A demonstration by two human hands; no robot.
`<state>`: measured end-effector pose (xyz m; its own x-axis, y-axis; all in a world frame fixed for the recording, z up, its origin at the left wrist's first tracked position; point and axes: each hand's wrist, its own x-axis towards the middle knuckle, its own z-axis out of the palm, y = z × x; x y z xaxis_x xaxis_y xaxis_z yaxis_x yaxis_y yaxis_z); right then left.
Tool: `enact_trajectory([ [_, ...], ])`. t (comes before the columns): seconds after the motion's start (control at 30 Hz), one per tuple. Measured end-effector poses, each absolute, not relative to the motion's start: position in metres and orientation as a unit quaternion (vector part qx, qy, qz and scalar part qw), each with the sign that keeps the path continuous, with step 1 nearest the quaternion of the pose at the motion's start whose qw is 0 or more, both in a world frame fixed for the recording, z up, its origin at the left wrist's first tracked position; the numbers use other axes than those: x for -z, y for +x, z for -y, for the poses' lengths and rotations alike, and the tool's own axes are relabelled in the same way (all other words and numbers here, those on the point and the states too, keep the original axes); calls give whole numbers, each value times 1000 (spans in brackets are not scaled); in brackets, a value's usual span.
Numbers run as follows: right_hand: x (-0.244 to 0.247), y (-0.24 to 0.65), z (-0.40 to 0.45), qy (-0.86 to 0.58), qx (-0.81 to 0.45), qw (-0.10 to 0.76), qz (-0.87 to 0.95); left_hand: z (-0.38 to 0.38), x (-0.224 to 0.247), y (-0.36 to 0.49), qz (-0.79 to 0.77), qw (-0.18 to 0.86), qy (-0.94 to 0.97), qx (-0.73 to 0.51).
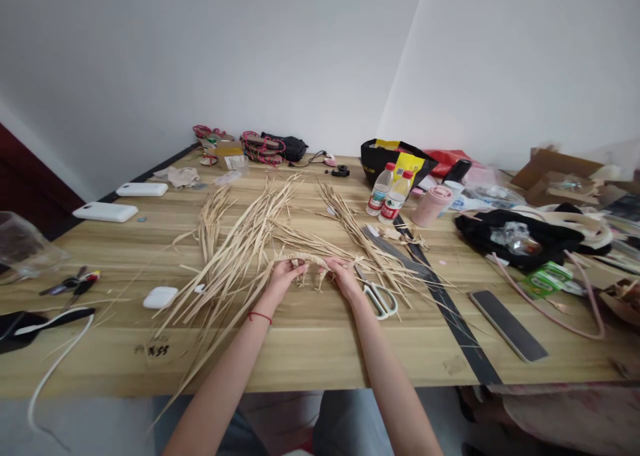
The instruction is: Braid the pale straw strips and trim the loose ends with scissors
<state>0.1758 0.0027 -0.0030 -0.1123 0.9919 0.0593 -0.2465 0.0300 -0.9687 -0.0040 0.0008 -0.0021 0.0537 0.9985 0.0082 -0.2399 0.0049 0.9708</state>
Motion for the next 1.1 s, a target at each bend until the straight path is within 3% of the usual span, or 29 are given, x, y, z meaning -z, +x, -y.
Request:
enact_trajectory([
  [0.33,4,181,-11,-402,-594,579,388,-8,7,-14,-349,648,347,-582],
  [0.67,19,183,-17,-411,-527,631,393,-6,6,-15,-353,630,334,-605],
  [1.1,7,179,-13,-423,-535,612,400,-5,1,-13,-381,603,377,-591],
])
